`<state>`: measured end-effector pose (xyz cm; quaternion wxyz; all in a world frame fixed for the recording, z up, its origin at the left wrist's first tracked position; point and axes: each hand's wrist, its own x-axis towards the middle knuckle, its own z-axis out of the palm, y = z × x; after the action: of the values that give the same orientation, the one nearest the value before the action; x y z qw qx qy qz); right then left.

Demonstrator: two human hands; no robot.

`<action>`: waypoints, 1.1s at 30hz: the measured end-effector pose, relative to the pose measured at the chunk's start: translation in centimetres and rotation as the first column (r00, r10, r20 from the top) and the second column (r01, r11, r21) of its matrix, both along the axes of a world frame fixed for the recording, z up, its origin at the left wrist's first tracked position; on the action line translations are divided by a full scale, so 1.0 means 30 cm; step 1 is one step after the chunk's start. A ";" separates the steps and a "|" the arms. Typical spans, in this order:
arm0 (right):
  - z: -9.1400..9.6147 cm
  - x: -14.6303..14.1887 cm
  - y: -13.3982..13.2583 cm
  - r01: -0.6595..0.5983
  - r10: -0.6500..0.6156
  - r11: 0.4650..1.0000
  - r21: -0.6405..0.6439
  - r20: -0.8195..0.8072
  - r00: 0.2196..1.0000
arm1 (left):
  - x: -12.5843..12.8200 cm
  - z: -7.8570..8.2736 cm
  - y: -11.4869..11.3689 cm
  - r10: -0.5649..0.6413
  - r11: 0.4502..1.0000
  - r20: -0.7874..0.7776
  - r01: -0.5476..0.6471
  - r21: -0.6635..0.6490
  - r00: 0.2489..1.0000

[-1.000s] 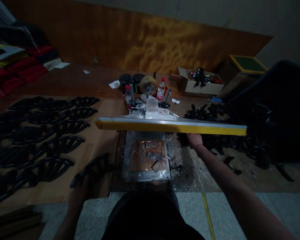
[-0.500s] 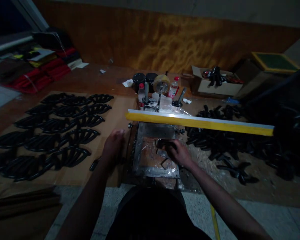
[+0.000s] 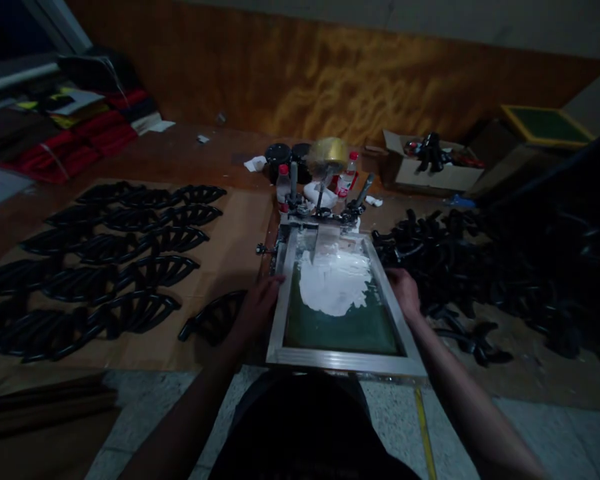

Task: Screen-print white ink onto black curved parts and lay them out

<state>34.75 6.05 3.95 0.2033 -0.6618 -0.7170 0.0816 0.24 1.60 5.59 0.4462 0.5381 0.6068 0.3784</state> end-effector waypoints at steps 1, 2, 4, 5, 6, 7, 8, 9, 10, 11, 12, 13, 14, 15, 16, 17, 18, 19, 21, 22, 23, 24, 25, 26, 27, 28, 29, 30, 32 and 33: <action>0.017 0.002 0.031 0.066 -0.066 0.996 0.066 -0.004 0.998 | 0.003 -0.049 -0.015 -0.002 0.999 0.004 0.003 -0.052 1.000; 0.036 -0.016 0.063 0.097 -0.097 0.987 0.128 -0.012 0.995 | 0.007 -0.096 -0.024 -0.005 0.995 0.021 0.007 -0.099 1.000; 0.075 -0.104 0.121 0.033 -0.035 0.977 0.211 0.007 0.999 | 0.018 -0.179 -0.027 -0.007 0.988 0.058 0.016 -0.155 0.998; 0.093 -0.164 0.142 -0.042 0.034 0.978 0.202 0.041 0.999 | 0.022 -0.212 -0.024 -0.008 0.987 0.067 0.019 -0.161 0.998; 0.107 -0.225 0.156 -0.123 0.111 0.982 0.142 0.087 0.990 | 0.024 -0.239 -0.019 -0.009 0.987 0.069 0.020 -0.158 0.998; 0.117 -0.282 0.160 -0.184 0.177 0.982 0.045 0.132 0.975 | 0.024 -0.259 -0.013 -0.011 0.988 0.068 0.021 -0.153 0.998; 0.121 -0.329 0.154 -0.221 0.230 0.973 -0.071 0.171 0.958 | 0.022 -0.273 -0.009 -0.016 0.988 0.068 0.026 -0.151 0.998; 0.120 -0.364 0.137 -0.241 0.277 0.953 -0.182 0.202 0.939 | 0.020 -0.282 -0.006 -0.020 0.988 0.074 0.031 -0.151 0.997; 0.115 -0.385 0.109 -0.258 0.321 0.928 -0.270 0.226 0.920 | 0.017 -0.288 -0.005 -0.023 0.988 0.085 0.035 -0.149 0.996; 0.107 -0.392 0.074 -0.288 0.375 0.899 -0.329 0.240 0.896 | 0.015 -0.291 -0.005 -0.025 0.989 0.097 0.039 -0.143 0.995; 0.099 -0.388 0.036 -0.337 0.437 0.869 -0.362 0.243 0.866 | 0.013 -0.292 -0.007 -0.030 0.990 0.105 0.044 -0.134 0.994; 0.092 -0.375 -0.003 -0.404 0.507 0.835 -0.374 0.237 0.829 | 0.013 -0.292 -0.008 -0.032 0.990 0.109 0.046 -0.130 0.994; 0.088 -0.358 -0.037 -0.481 0.581 0.791 -0.377 0.220 0.783 | 0.013 -0.291 -0.010 -0.035 0.990 0.111 0.049 -0.131 0.993; 0.088 -0.339 -0.063 -0.553 0.649 0.742 -0.380 0.197 0.735 | 0.014 -0.290 -0.012 -0.040 0.989 0.111 0.056 -0.139 0.993; 0.091 -0.323 -0.079 -0.607 0.700 0.696 -0.384 0.171 0.694 | 0.015 -0.288 -0.013 -0.042 0.987 0.111 0.059 -0.152 0.993; 0.096 -0.310 -0.086 -0.640 0.730 0.663 -0.388 0.148 0.667 | 0.016 -0.286 -0.013 -0.040 0.984 0.113 0.058 -0.166 0.993; 0.099 -0.303 -0.084 -0.650 0.735 0.656 -0.384 0.132 0.665 | 0.018 -0.282 -0.012 -0.036 0.983 0.120 0.057 -0.177 0.992; 0.098 -0.302 -0.077 -0.641 0.718 0.675 -0.366 0.126 0.684 | 0.019 -0.278 -0.012 -0.033 0.981 0.131 0.058 -0.186 0.991; 0.080 -0.308 -0.063 -0.590 0.642 0.755 -0.286 0.138 0.754 | 0.021 -0.267 -0.010 -0.023 0.978 0.149 0.053 -0.201 0.989; 0.062 -0.312 -0.063 -0.572 0.610 0.787 -0.232 0.145 0.779 | 0.021 -0.261 -0.010 -0.016 0.977 0.154 0.048 -0.207 0.988; 0.041 -0.314 -0.070 -0.572 0.597 0.800 -0.180 0.147 0.789 | 0.022 -0.255 -0.010 -0.009 0.977 0.160 0.043 -0.211 0.987; 0.019 -0.312 -0.083 -0.587 0.603 0.798 -0.139 0.142 0.785 | 0.023 -0.251 -0.011 0.000 0.976 0.159 0.034 -0.213 0.987; 0.000 -0.307 -0.099 -0.611 0.622 0.783 -0.119 0.130 0.772 | 0.024 -0.247 -0.012 0.007 0.976 0.152 0.026 -0.215 0.988; -0.011 -0.299 -0.114 -0.636 0.646 0.763 -0.117 0.113 0.755 | 0.024 -0.244 -0.014 0.011 0.976 0.142 0.020 -0.216 0.990; -0.014 -0.291 -0.125 -0.656 0.668 0.743 -0.133 0.095 0.738 | 0.025 -0.242 -0.015 0.010 0.977 0.130 0.018 -0.211 0.991; -0.007 -0.286 -0.127 -0.665 0.681 0.729 -0.160 0.079 0.728 | 0.024 -0.240 -0.015 0.010 0.979 0.115 0.014 -0.205 0.993; 0.008 -0.287 -0.119 -0.661 0.680 0.727 -0.189 0.064 0.730 | 0.023 -0.236 -0.015 0.008 0.979 0.099 0.012 -0.201 0.995; 0.031 -0.293 -0.100 -0.639 0.661 0.740 -0.208 0.052 0.749 | 0.021 -0.229 -0.015 0.005 0.980 0.088 0.012 -0.200 0.996; 0.087 -0.321 -0.032 -0.559 0.576 0.805 -0.199 0.041 0.816 | 0.015 -0.201 -0.013 -0.005 0.979 0.082 0.022 -0.204 0.997; 0.117 -0.335 0.013 -0.504 0.518 0.846 -0.174 0.042 0.854 | 0.011 -0.179 -0.011 -0.008 0.978 0.084 0.025 -0.206 0.996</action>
<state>24.71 6.44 7.45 0.0900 -0.4638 -0.8667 0.1598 0.57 1.27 0.22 0.5278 0.4776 0.6193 0.3313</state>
